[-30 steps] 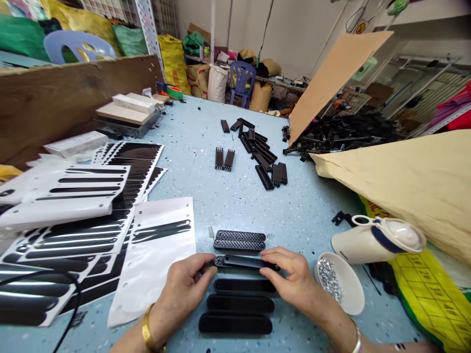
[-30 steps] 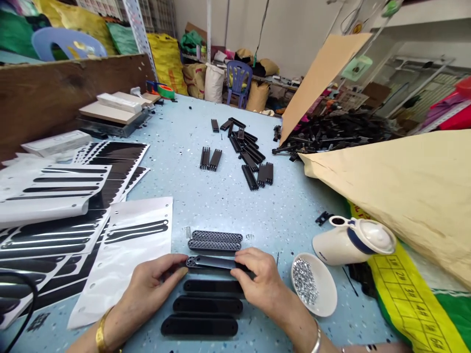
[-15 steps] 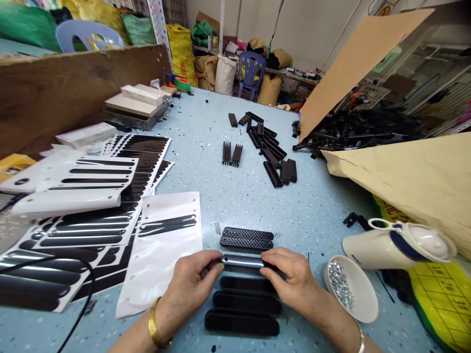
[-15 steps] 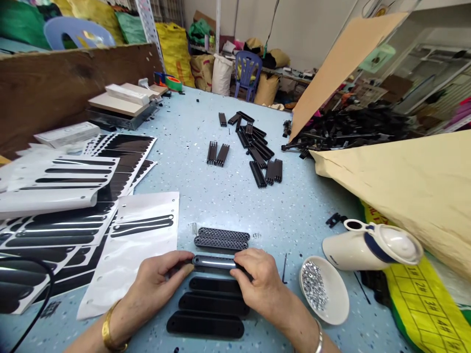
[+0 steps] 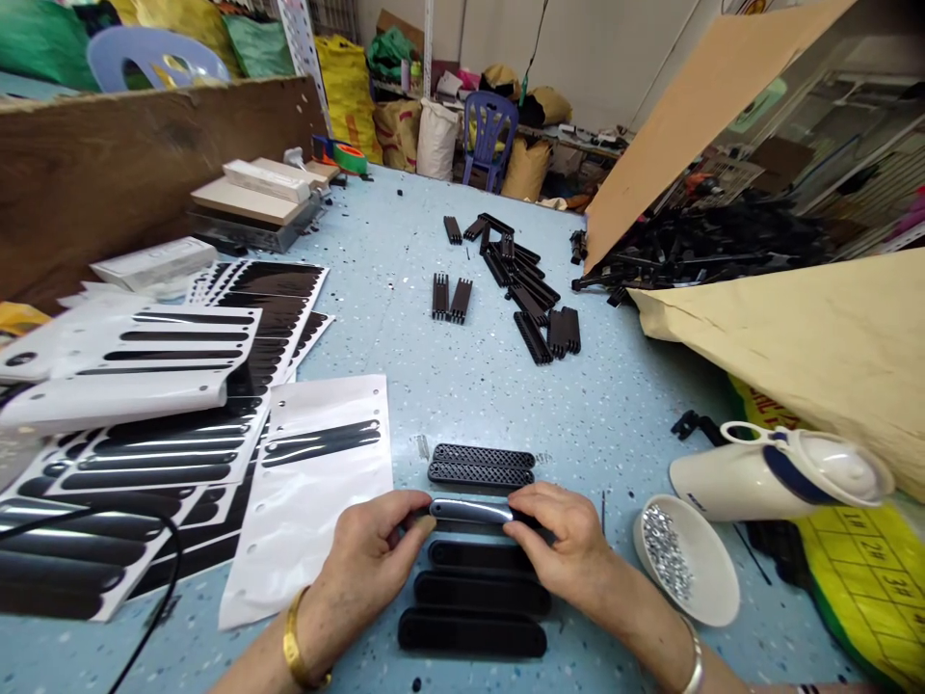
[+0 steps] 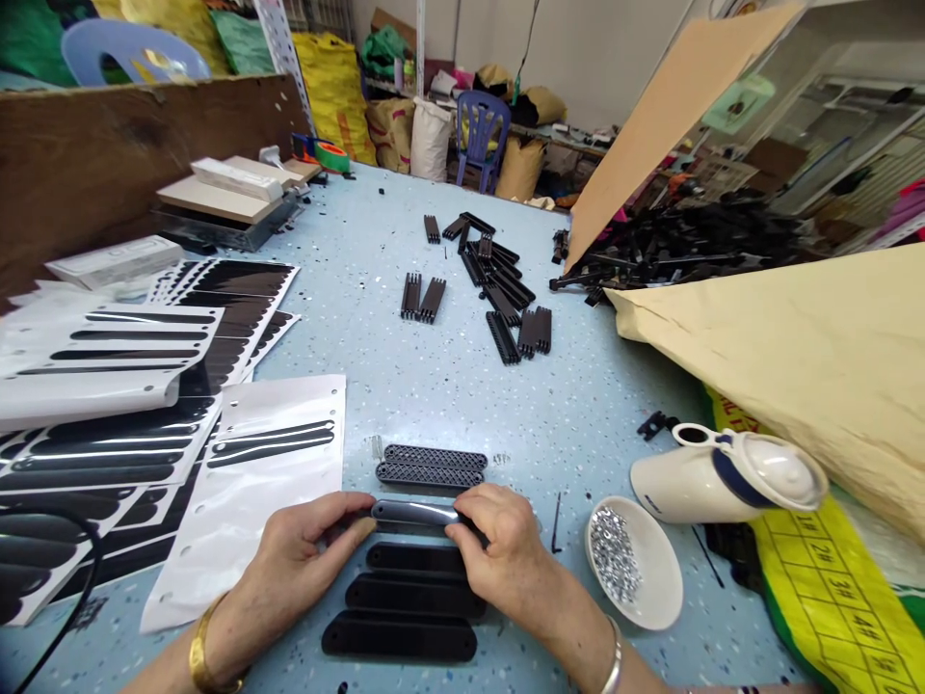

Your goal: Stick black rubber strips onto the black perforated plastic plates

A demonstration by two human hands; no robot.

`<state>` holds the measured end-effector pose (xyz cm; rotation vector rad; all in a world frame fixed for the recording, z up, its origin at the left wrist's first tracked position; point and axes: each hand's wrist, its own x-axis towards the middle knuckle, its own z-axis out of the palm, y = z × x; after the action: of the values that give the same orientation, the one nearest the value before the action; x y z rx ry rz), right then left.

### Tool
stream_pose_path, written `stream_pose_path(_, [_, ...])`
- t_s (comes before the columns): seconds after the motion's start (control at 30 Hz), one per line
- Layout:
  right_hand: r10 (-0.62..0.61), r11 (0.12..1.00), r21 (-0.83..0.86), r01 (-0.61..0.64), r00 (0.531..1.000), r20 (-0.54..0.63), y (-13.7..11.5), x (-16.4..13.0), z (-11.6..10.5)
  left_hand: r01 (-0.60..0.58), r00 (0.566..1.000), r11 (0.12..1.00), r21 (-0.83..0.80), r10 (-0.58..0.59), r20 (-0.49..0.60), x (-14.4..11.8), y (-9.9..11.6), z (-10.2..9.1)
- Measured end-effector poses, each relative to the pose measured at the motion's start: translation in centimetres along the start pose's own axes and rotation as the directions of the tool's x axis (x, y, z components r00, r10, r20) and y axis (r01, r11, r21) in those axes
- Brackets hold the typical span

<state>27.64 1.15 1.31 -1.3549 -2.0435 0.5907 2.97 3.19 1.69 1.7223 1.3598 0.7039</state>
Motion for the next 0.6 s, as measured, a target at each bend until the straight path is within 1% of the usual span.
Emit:
stream_pose_path(0.1, [0.010,1.000,0.013,-0.010,1.000,-0.004,-0.05,-0.01,0.07,0.003,1.000,1.000,0.026,-0.003,-0.014,-0.02,-0.22,0.10])
stream_pose_path(0.2, [0.019,1.000,0.024,-0.019,1.000,0.003,-0.17,0.06,0.02,0.004,0.996,0.999,0.037,0.000,-0.091,-0.11,-0.59,0.32])
stream_pose_path(0.27, [0.026,0.999,0.039,-0.026,1.000,0.010,-0.24,0.13,-0.01,-0.007,0.993,0.999,0.044,0.012,-0.116,-0.17,-0.80,0.44])
stream_pose_path(0.33, [0.032,0.998,0.060,-0.032,1.000,0.001,-0.27,0.18,0.00,-0.004,0.996,0.999,0.045,0.008,-0.091,-0.18,-0.86,0.49])
stream_pose_path(0.5, [0.040,0.995,0.092,-0.036,0.998,-0.051,-0.21,0.07,0.25,0.041,0.999,0.999,0.003,-0.041,0.035,0.18,-0.48,0.32])
stream_pose_path(0.6, [0.040,0.995,0.089,-0.033,0.996,-0.076,-0.17,-0.06,0.45,0.065,0.994,0.998,-0.023,-0.062,0.091,0.49,-0.27,0.09])
